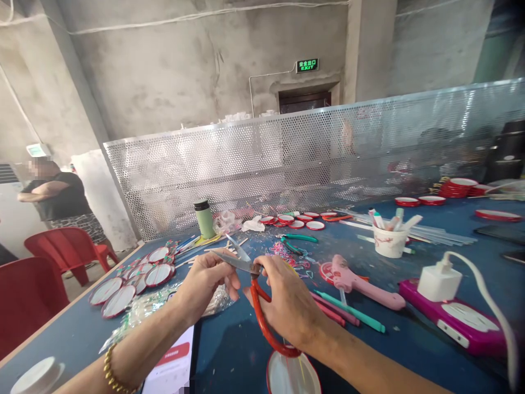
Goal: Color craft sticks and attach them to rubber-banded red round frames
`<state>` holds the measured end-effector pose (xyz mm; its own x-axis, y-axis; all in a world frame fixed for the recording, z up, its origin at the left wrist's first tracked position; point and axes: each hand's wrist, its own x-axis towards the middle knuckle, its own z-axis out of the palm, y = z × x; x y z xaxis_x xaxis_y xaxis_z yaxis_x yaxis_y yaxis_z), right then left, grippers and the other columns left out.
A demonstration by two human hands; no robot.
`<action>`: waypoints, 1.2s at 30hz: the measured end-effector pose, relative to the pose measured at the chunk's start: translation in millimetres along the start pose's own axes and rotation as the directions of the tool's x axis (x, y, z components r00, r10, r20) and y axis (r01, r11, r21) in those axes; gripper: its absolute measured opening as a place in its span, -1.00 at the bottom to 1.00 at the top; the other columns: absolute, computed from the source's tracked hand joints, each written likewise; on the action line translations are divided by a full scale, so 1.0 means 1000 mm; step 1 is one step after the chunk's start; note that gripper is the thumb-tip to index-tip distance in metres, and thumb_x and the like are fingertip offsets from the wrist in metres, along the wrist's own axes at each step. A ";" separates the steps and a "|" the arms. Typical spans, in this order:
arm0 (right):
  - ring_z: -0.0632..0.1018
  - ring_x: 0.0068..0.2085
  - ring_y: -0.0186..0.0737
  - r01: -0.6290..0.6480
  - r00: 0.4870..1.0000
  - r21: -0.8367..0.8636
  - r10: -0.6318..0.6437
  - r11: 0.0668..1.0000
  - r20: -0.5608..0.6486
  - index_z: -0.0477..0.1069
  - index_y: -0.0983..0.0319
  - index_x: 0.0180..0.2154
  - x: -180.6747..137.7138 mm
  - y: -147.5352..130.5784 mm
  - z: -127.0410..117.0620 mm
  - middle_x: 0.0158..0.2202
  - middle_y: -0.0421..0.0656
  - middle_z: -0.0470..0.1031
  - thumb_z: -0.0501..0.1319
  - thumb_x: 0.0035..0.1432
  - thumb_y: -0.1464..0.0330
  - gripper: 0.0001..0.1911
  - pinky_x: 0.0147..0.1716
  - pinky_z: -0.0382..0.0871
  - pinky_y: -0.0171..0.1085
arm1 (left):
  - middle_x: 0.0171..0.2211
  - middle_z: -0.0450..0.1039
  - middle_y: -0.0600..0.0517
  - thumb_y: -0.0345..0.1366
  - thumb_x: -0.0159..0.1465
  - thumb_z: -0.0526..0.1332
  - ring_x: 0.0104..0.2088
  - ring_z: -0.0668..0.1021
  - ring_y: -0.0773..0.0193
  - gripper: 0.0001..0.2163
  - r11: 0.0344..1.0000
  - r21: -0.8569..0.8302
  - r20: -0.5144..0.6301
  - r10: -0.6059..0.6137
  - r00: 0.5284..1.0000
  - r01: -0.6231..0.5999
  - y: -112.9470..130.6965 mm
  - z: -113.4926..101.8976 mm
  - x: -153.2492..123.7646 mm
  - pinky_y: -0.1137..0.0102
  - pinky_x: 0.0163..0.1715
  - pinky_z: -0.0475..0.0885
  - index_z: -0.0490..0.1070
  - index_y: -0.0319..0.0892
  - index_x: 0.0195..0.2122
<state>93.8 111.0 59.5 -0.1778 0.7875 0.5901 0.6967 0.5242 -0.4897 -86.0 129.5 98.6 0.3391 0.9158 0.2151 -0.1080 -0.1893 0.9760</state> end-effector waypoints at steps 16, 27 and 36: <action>0.48 -0.28 -0.14 0.037 0.989 -0.132 -0.018 0.991 0.147 0.43 0.20 -0.11 0.001 -0.001 -0.005 -0.28 -0.12 0.40 0.27 0.21 0.34 -0.81 -0.27 0.34 -0.22 | -0.63 0.50 0.03 -0.33 0.09 0.31 -0.69 0.51 0.32 -0.90 1.000 -0.005 -0.029 -0.015 0.999 0.015 -0.002 0.002 0.002 0.45 -0.60 0.41 0.47 -0.27 -0.47; 0.39 -0.54 -0.33 -0.068 0.993 0.067 0.060 0.995 0.105 0.47 0.21 -0.36 0.019 0.021 -0.006 -0.56 -0.24 0.48 0.15 0.26 0.26 -0.78 -0.49 0.20 -0.37 | -0.55 0.55 -0.02 -0.25 0.12 0.39 -0.61 0.55 0.33 -0.79 0.996 -0.039 -0.014 -0.082 0.996 0.082 -0.007 -0.013 0.010 0.46 -0.52 0.36 0.47 -0.28 -0.31; 0.60 -0.32 -0.25 -0.209 0.956 -0.190 0.241 0.959 0.168 0.57 0.29 -0.21 0.093 0.018 -0.026 -0.35 -0.15 0.62 0.23 0.25 0.31 -0.80 -0.40 0.30 -0.38 | -0.41 0.59 -0.04 -0.21 0.16 0.37 -0.49 0.59 0.30 -0.81 0.979 0.202 -0.064 0.001 0.998 0.012 -0.009 -0.031 0.017 0.43 -0.42 0.36 0.55 -0.26 -0.37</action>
<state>108.0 185.6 122.7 -0.1186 0.9336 0.3381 0.8378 0.2769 -0.4706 -108.3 158.4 92.0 0.2781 0.9366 0.2131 0.0876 -0.2456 0.9654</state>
